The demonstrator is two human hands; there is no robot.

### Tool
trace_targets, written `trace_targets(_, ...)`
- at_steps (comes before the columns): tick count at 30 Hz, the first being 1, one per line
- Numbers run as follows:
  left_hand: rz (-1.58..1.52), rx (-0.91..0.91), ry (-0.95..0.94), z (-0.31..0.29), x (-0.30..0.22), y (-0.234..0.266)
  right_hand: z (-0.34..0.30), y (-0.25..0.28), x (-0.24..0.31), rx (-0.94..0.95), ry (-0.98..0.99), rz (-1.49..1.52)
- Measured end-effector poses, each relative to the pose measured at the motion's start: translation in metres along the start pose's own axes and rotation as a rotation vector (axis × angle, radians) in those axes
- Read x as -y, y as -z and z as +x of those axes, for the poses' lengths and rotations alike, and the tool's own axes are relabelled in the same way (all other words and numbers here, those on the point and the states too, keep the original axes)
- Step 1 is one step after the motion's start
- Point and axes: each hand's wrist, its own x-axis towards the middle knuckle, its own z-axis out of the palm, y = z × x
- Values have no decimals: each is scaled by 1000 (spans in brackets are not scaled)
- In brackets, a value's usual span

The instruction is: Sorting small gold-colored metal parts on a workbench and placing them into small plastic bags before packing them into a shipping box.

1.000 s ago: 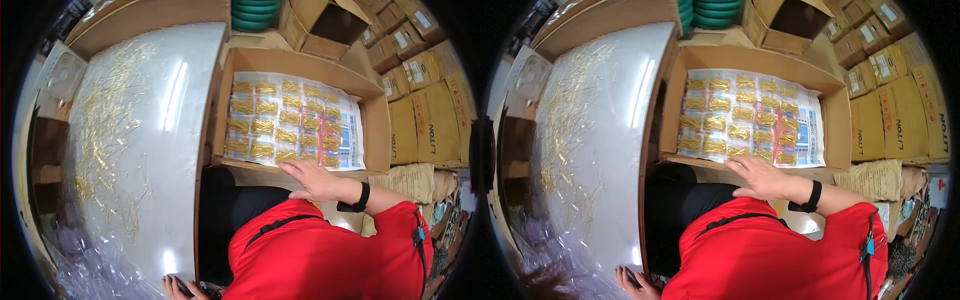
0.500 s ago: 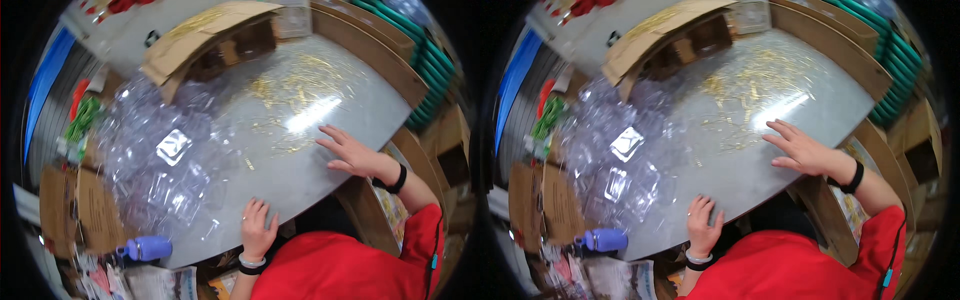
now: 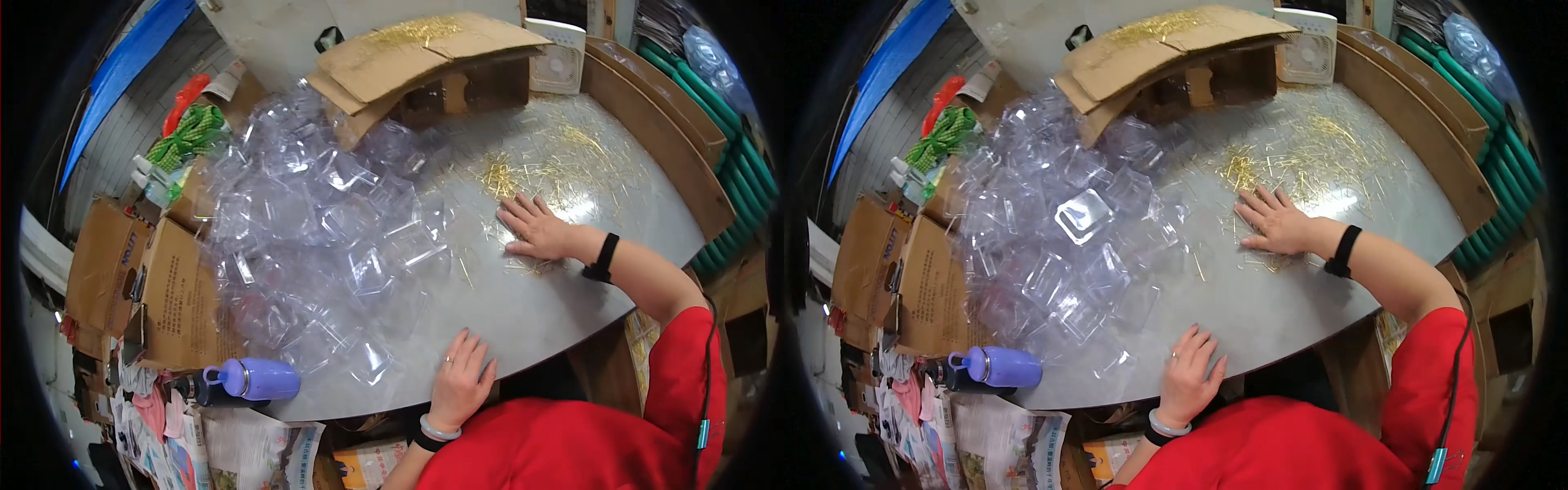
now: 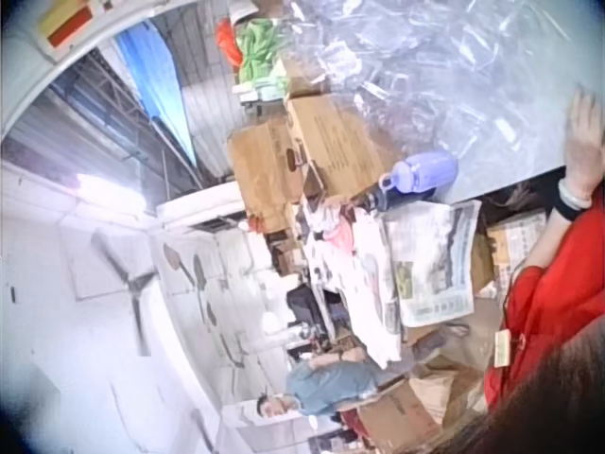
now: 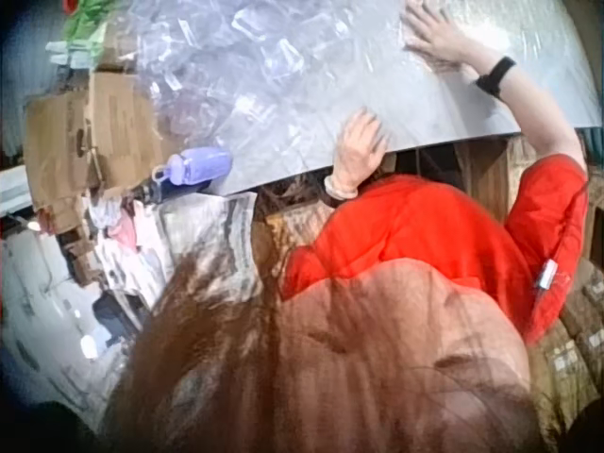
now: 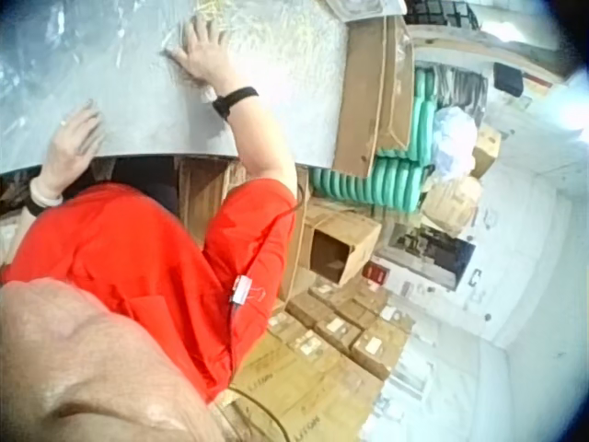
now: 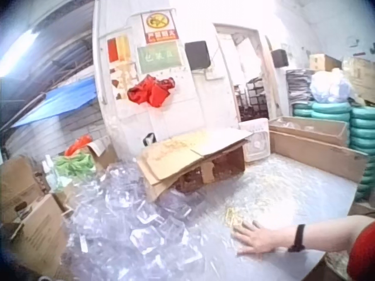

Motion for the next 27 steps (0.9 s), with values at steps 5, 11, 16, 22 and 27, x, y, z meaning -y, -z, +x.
trace_targets(5,-15,40,-28,3,-2,-3,-79,6,15,-45,-119,106)
trace_targets(11,36,120,-85,3,-1,-3,-135,-20,39,-78,-7,62)
trace_targets(16,206,277,-151,11,-6,1,-54,26,36,-209,61,147)
trace_targets(22,223,298,-92,10,-6,-2,19,24,-27,-212,55,303)
trace_targets(27,220,314,-69,6,-5,-2,-81,23,6,-205,54,225)
